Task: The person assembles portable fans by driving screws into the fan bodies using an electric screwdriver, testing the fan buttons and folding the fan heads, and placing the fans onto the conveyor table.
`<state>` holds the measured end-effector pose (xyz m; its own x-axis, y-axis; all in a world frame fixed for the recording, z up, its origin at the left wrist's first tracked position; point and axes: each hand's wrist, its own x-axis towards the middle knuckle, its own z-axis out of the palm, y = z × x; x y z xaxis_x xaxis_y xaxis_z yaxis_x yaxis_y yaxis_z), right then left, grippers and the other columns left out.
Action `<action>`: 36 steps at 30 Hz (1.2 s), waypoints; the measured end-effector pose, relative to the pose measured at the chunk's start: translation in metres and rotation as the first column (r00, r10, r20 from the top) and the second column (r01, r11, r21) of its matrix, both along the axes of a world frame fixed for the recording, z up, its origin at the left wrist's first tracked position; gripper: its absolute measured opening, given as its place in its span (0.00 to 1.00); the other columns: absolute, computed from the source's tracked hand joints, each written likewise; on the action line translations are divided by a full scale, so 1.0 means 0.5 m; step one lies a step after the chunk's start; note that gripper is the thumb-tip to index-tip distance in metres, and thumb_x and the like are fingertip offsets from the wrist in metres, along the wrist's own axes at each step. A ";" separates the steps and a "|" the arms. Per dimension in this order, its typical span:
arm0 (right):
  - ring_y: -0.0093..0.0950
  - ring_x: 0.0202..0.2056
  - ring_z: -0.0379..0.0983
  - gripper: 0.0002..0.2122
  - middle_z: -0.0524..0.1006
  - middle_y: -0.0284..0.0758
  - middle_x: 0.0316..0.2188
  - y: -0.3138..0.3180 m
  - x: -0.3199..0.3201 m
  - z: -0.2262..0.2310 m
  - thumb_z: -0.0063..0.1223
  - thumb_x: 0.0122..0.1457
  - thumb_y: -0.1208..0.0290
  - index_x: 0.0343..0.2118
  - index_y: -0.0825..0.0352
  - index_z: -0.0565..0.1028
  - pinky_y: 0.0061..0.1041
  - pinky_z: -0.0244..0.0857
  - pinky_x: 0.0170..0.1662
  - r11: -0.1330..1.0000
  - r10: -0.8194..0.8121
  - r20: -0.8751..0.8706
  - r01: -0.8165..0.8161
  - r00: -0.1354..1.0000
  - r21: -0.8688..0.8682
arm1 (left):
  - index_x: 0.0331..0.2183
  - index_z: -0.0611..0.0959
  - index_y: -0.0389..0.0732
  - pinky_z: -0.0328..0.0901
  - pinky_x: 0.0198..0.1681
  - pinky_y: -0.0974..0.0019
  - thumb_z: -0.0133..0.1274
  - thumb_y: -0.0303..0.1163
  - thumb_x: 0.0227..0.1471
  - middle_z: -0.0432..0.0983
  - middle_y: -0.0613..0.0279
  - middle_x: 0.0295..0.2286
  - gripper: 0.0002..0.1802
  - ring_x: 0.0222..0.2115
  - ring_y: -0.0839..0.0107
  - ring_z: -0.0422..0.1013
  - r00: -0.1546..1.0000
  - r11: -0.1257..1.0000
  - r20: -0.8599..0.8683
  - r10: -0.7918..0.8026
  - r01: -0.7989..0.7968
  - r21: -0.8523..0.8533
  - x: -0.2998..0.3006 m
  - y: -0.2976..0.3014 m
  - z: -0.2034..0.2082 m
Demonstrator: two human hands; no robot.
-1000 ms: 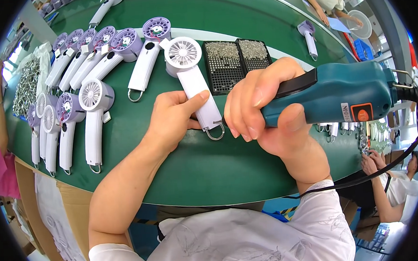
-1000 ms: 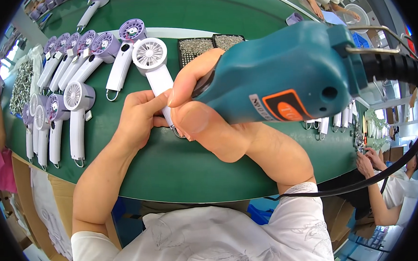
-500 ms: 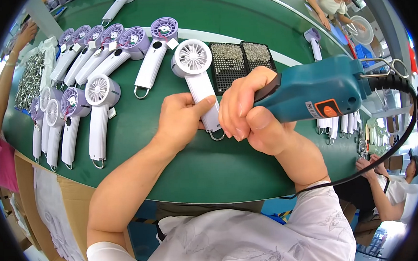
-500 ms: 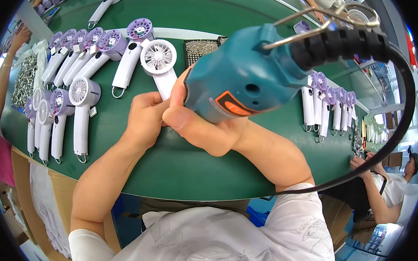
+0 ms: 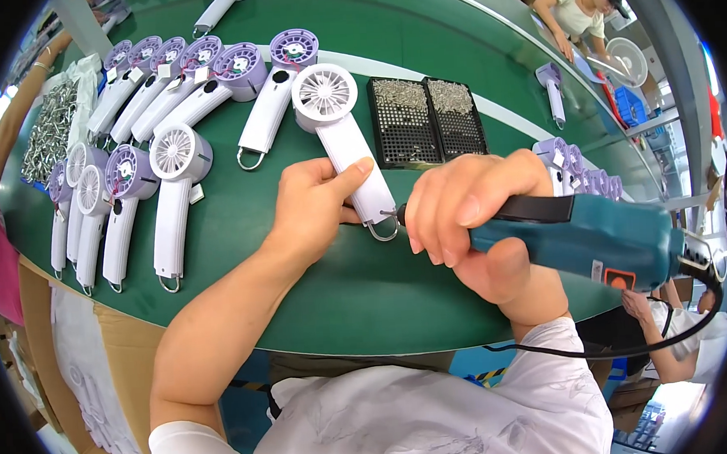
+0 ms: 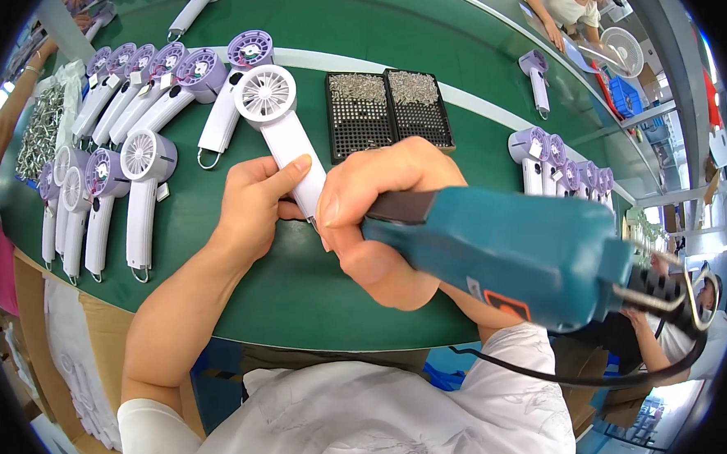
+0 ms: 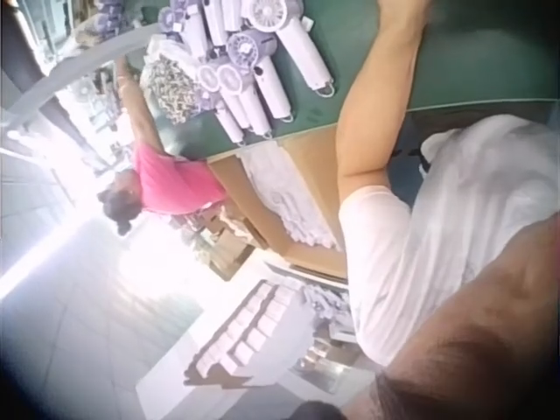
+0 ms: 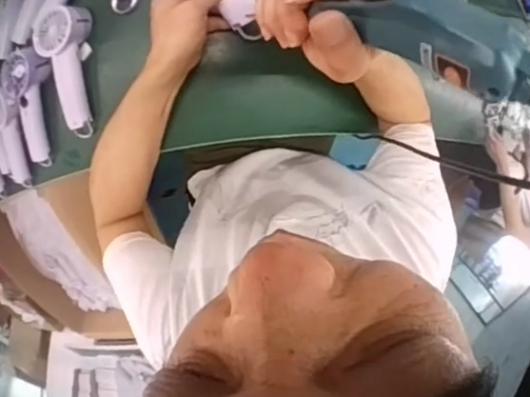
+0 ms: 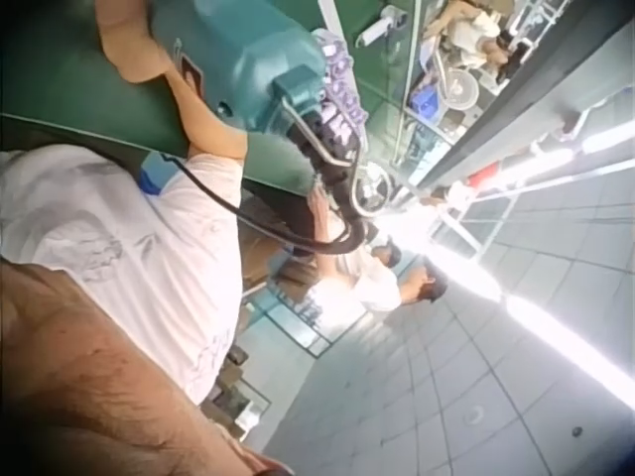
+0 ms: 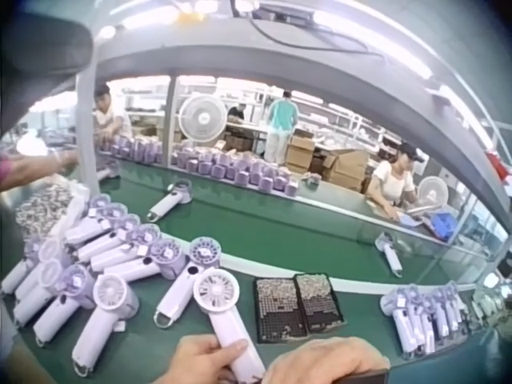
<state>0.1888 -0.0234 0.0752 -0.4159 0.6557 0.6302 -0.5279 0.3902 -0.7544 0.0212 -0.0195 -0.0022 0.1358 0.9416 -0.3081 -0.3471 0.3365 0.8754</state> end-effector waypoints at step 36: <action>0.26 0.21 0.73 0.13 0.77 0.30 0.24 -0.011 0.004 -0.041 0.69 0.52 0.68 0.32 0.61 0.72 0.23 0.67 0.28 0.961 -0.251 0.329 0.194 0.911 0.196 | 0.33 0.83 0.25 0.75 0.27 0.67 0.62 0.34 0.55 0.81 0.54 0.27 0.17 0.25 0.71 0.78 0.994 0.984 0.020 0.103 -0.105 0.143 0.011 -0.003 -0.032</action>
<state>0.1906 -0.0289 0.0549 -0.4814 0.6623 0.5741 -0.1297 0.5940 -0.7940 0.0267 -0.0213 -0.0184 0.0381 0.9851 -0.1675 -0.3851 0.1691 0.9072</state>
